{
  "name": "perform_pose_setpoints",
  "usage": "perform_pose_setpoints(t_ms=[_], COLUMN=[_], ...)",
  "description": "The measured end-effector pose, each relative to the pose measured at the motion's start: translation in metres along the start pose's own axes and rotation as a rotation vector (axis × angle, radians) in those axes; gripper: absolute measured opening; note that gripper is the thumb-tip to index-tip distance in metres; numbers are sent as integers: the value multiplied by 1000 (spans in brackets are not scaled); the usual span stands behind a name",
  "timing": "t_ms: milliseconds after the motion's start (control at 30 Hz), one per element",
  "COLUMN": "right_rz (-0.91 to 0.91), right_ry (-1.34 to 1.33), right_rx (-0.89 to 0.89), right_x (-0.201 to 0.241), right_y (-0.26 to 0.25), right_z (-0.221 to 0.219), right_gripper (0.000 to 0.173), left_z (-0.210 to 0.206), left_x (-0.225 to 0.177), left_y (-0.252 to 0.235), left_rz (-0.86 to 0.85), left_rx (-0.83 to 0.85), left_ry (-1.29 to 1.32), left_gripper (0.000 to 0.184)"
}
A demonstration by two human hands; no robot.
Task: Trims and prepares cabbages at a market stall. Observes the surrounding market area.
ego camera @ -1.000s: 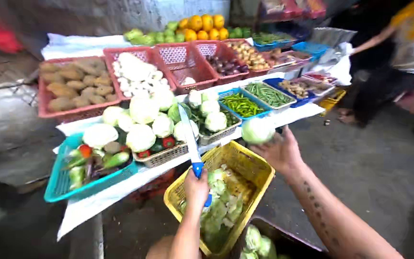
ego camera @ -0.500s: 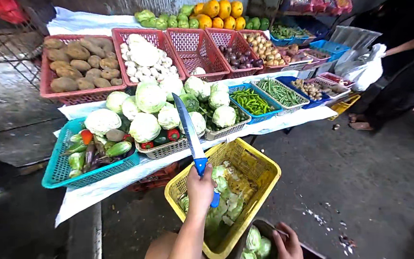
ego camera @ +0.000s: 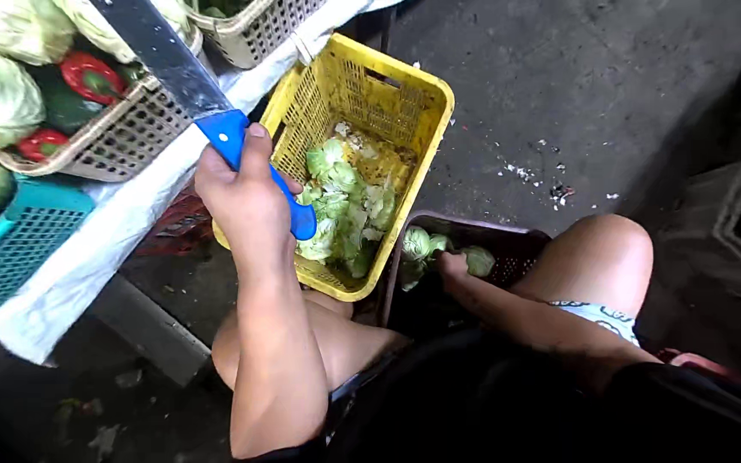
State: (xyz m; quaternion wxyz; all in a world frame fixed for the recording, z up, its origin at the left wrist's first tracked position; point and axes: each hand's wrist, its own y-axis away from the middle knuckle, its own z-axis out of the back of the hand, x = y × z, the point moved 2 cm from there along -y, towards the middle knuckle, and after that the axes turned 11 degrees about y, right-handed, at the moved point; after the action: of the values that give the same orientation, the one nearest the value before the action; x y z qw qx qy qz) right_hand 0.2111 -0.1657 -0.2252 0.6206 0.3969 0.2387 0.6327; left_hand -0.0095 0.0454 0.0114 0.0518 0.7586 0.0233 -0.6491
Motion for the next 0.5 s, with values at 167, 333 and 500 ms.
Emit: perform_pose_setpoints(t_ms=[167, 333, 500], right_rz=[226, 334, 404], right_ry=[445, 745, 454], right_rx=[-46, -130, 96], right_x=[25, 36, 30], right_y=[0, -22, -22], right_z=[-43, -47, 4], right_gripper=[103, 111, 100], left_z=[3, 3, 5], left_x=[1, 3, -2], left_y=[-4, -6, -4], left_rz=[16, 44, 48], left_rx=[-15, -34, -16], left_ry=[-12, -42, -22], left_gripper=[15, 15, 12])
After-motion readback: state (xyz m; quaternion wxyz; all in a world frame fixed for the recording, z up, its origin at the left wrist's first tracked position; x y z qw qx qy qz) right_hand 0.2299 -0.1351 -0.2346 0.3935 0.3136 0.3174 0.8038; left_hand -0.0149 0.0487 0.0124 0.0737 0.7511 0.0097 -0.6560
